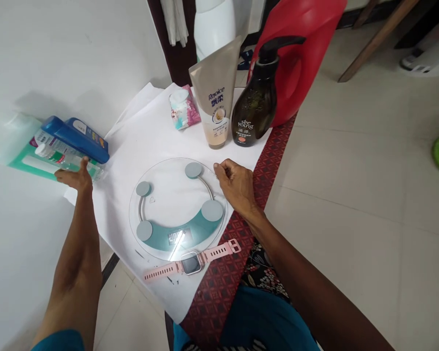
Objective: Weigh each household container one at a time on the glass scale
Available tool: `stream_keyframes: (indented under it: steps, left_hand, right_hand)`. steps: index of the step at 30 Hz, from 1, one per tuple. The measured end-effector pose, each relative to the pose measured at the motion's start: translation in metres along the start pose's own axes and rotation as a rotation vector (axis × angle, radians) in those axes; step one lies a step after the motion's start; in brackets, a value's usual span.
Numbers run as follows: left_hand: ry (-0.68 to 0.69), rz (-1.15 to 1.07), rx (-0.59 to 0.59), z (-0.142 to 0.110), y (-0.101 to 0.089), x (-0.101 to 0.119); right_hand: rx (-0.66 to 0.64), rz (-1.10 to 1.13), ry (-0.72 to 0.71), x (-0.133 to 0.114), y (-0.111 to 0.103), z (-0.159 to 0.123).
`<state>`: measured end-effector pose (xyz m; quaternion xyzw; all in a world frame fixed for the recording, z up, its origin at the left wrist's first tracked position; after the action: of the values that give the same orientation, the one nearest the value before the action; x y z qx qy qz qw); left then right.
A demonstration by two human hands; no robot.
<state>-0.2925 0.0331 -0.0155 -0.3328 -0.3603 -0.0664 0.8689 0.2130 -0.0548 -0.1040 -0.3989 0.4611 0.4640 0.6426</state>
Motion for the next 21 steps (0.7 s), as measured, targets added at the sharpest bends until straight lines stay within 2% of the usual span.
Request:
stream_keyframes:
  steps: [3, 4, 6, 7, 9, 10, 11, 13, 15, 18, 21]
  left_hand:
    - [-0.196, 0.077, 0.277, -0.014, -0.012, 0.016]
    - [-0.200, 0.093, 0.347, -0.021, -0.015, 0.027]
    - [-0.055, 0.083, 0.438, -0.040, -0.016, 0.062]
    - [0.100, 0.051, 0.438, -0.052, -0.012, 0.084]
    - [0.405, -0.068, 0.286, -0.076, 0.009, 0.132]
    - [0.489, -0.102, 0.174, -0.088, 0.026, 0.153]
    - [0.529, -0.115, 0.019, -0.098, 0.048, 0.170]
    - [0.516, -0.123, -0.249, -0.113, 0.097, 0.195]
    - [0.491, -0.120, -0.421, -0.120, 0.146, 0.211]
    - [0.529, -0.087, -0.533, -0.123, 0.204, 0.228]
    - [0.607, -0.044, -0.567, -0.123, 0.238, 0.246]
  right_hand:
    - [-0.006, 0.012, 0.002, -0.002, 0.000, 0.000]
    - [-0.010, 0.014, 0.001, -0.002, 0.000, 0.000]
    - [-0.018, 0.016, 0.001, -0.003, 0.000, 0.000]
    - [-0.020, 0.017, 0.003, -0.003, 0.000, 0.000]
    - [-0.023, 0.022, 0.009, -0.002, 0.000, 0.000]
    - [-0.023, 0.025, 0.013, -0.001, 0.000, 0.000]
    - [-0.024, 0.026, 0.015, -0.001, 0.000, 0.000]
    - [-0.022, 0.027, 0.022, -0.001, 0.000, 0.001]
    - [-0.022, 0.031, 0.033, -0.001, 0.000, 0.001]
    - [-0.033, 0.039, 0.048, -0.001, 0.000, 0.001]
    - [-0.040, 0.036, 0.048, 0.000, 0.000, 0.002]
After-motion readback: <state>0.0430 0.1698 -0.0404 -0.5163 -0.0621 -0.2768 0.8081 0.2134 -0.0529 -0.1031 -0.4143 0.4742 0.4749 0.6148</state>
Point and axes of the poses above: each hand's wrist, its own z-axis towards the middle knuckle, its own y-axis out of the palm, x = y × z, the point moved 4 cm from there along z, towards the middle knuckle, and after that the axes turned 13 degrees about z, right-handed, at the moved point
